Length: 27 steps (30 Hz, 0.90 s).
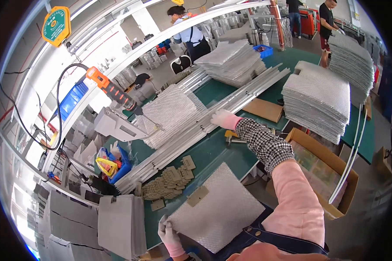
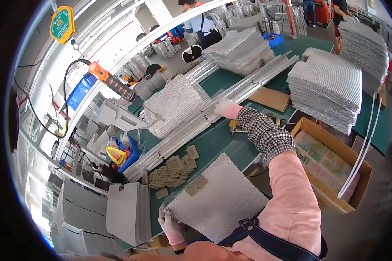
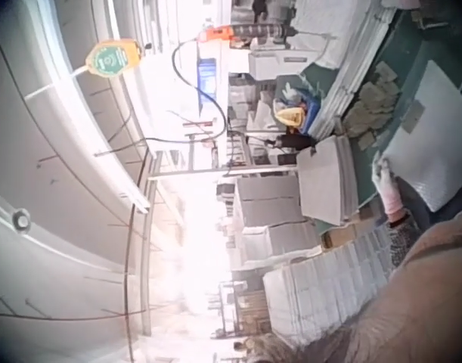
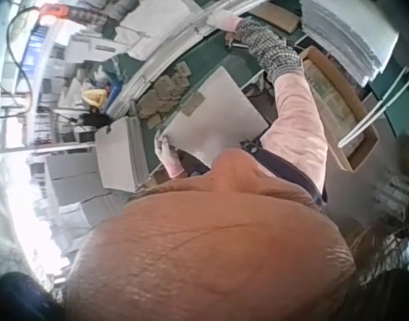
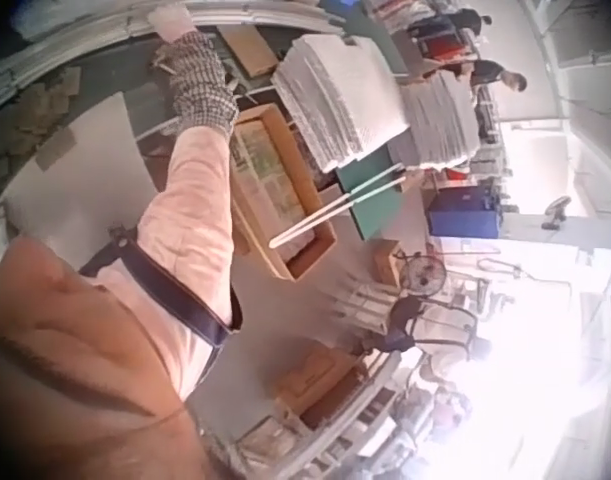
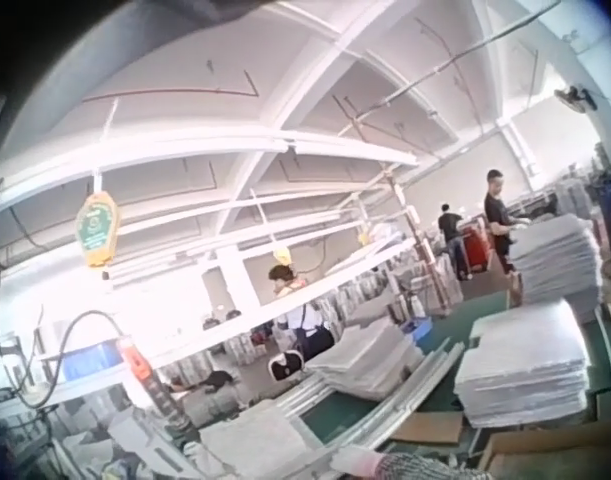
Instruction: Assembling metal mesh filters by attaching frames and securing them with screws using a power screwdriver.
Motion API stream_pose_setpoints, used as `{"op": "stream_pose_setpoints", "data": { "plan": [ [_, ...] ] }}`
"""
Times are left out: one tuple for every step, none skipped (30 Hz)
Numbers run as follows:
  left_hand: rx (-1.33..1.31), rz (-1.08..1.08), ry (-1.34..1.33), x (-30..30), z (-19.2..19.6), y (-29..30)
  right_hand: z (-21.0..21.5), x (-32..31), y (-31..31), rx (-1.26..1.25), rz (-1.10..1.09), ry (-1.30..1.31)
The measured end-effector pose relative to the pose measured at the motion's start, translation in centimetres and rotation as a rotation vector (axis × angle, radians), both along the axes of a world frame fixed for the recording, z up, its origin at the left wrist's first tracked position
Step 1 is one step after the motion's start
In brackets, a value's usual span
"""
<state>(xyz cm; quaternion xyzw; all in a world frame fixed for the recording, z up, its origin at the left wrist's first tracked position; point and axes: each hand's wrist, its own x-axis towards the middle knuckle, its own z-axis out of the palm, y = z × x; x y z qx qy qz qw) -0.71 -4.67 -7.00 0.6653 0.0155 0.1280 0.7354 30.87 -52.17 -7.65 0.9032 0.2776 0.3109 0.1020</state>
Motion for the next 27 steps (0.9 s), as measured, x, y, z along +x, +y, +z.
{"op": "stream_pose_setpoints", "data": {
  "plan": [
    [-0.006,0.003,-0.001,0.0,-0.1,-0.1,0.1,-0.1,-0.2,0.017,-0.068,0.181],
    [-0.016,-0.001,-0.005,0.2,0.2,-0.2,0.2,0.0,0.0,0.036,-0.13,0.359],
    [-0.025,-0.002,-0.009,0.2,0.4,-0.1,0.4,0.1,0.1,-0.046,-0.193,0.433],
    [-0.044,-0.017,-0.009,0.2,-0.1,0.4,0.5,-0.1,0.2,-0.026,-0.215,0.46],
    [-0.047,0.002,-0.015,0.2,-0.1,0.7,0.9,-0.3,0.4,-0.006,-0.234,0.486],
    [-0.035,-0.01,0.004,0.1,-0.2,0.6,0.8,-0.5,-0.3,0.099,-0.204,0.462],
    [-0.023,-0.022,0.023,0.1,-0.1,0.4,0.8,-0.3,-1.0,0.174,-0.125,0.328],
    [-0.034,-0.022,0.021,0.2,0.1,-0.3,0.8,-0.3,-2.0,0.247,-0.056,0.197],
    [-0.051,-0.001,0.032,-0.3,0.5,0.0,3.0,-0.6,-0.1,0.198,-0.12,0.279],
    [-0.069,0.017,0.044,-0.7,0.9,0.0,4.2,0.0,1.1,0.176,-0.079,0.35],
    [-0.026,0.012,0.031,-0.7,1.4,-0.1,4.8,-0.3,0.6,0.156,-0.069,0.417],
    [-0.032,0.03,0.027,-0.6,1.3,0.2,5.5,-0.3,0.4,0.185,-0.047,0.426],
    [0.006,0.012,0.022,-0.4,1.1,0.5,5.9,-0.7,0.0,0.239,0.016,0.398],
    [0.04,0.003,0.018,-0.2,0.7,0.8,7.0,-1.5,0.0,0.287,0.087,0.372],
    [-0.01,-0.005,-0.031,0.4,0.4,0.3,7.7,-2.1,-0.8,0.374,0.144,0.338],
    [-0.026,0.009,-0.032,0.9,0.3,0.0,8.9,-2.9,-1.4,0.292,0.138,0.259],
    [0.047,0.036,0.0,1.3,0.3,-0.1,10.3,-3.9,-1.8,0.211,0.135,0.181],
    [0.122,0.07,0.036,1.5,0.5,0.0,12.5,-5.4,-1.5,0.045,0.083,0.103],
    [0.124,0.092,-0.042,1.5,1.1,-0.6,15.1,-7.4,-1.3,-0.117,0.03,0.02],
    [0.114,0.111,-0.041,1.5,0.9,-0.3,17.2,-9.4,-1.3,-0.25,-0.024,-0.099],
    [0.117,0.082,0.012,1.6,0.3,0.4,19.3,-10.9,-0.9,-0.367,-0.124,-0.123],
    [0.118,0.035,0.064,1.9,-0.1,0.6,20.6,-12.2,-1.6,-0.439,-0.16,-0.144],
    [0.085,0.048,0.065,2.2,-0.2,0.1,21.7,-13.9,-2.5,-0.5,-0.202,-0.113],
    [0.075,0.052,0.069,2.5,-0.1,-0.3,22.1,-14.9,-3.9,-0.458,-0.197,-0.066],
    [0.068,0.055,0.07,2.7,0.0,-0.4,22.8,-16.5,-4.3,-0.387,-0.181,-0.003],
    [0.061,0.046,0.069,3.0,0.1,-0.6,22.7,-18.0,-5.9,-0.31,-0.133,-0.032],
    [0.037,0.066,0.066,3.2,-0.3,-0.7,22.5,-19.2,-6.9,-0.232,-0.078,-0.061]
  ]
}}
